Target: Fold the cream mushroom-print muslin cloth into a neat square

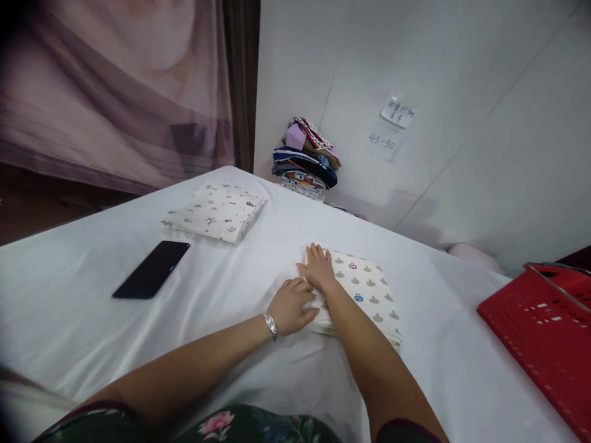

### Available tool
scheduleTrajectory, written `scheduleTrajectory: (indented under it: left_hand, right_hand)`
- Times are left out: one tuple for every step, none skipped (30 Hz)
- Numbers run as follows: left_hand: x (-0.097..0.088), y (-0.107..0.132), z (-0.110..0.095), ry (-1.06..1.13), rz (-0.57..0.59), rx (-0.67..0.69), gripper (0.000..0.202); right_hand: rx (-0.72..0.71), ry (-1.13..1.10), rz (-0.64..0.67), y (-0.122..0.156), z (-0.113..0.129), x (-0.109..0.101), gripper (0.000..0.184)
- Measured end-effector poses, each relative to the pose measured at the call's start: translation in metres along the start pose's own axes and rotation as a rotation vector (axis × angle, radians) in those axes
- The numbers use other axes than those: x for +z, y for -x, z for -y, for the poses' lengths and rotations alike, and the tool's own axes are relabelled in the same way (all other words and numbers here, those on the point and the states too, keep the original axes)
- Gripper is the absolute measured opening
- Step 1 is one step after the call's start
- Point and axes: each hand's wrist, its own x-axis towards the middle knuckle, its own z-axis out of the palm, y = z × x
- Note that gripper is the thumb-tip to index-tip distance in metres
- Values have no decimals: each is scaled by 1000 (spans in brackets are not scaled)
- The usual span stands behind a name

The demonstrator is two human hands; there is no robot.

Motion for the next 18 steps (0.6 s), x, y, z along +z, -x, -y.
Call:
scheduleTrajectory:
  left_hand:
    - [-1, 0, -1, -15, -3, 18, 24]
    - [-2, 0, -2, -28, -6, 41, 23]
    - [-2, 1, -4, -38, -9, 72, 21]
    - [-2, 1, -5, -41, -10, 111, 19]
    - [-2, 2, -7, -38, -5, 158, 16]
    - [-1, 3, -9, -27, 6, 207, 15]
    - [-1, 4, -10, -11, 19, 250, 15]
    - [0, 5, -11, 6, 33, 283, 15]
    - [1, 5, -11, 22, 44, 299, 15]
    - [2, 5, -11, 38, 50, 302, 15]
    - [3, 5, -10, 52, 50, 297, 15]
    - [3, 5, -9, 65, 48, 290, 15]
    - [3, 4, -9, 77, 46, 285, 15]
    - [3, 3, -8, 88, 45, 281, 16]
    - [3, 3, -7, 96, 48, 278, 16]
    - [3, 2, -7, 101, 50, 272, 16]
    - [2, 2, -8, 104, 53, 262, 16]
    - [2, 1, -8, 106, 57, 251, 16]
  right_hand:
    - [0, -4, -1, 1, -1, 0, 63]
    - [2, -12, -3, 1, -1, -1, 63]
    - [8, -22, -5, 2, -1, -2, 63]
    - [16, -39, -6, 2, -1, -3, 63]
    - [22, -66, -6, 2, 0, -5, 63]
    - [27, -115, -3, 2, 1, -7, 62]
    - [34, -179, 2, 2, 1, -10, 60]
    - [42, -246, 7, 3, 0, -14, 56]
    - [52, -316, 8, 5, -1, -18, 52]
    - [64, -380, -4, 8, -4, -23, 49]
    - [81, -424, -30, 14, -9, -28, 48]
    - [98, -441, -63, 21, -15, -33, 48]
    - [112, -428, -101, 30, -23, -37, 48]
    - [125, -396, -134, 40, -33, -40, 48]
    - [142, -338, -159, 52, -44, -42, 48]
    - [167, -258, -173, 64, -55, -43, 48]
    - [199, -178, -176, 76, -67, -42, 48]
    - [239, -106, -171, 87, -77, -41, 49]
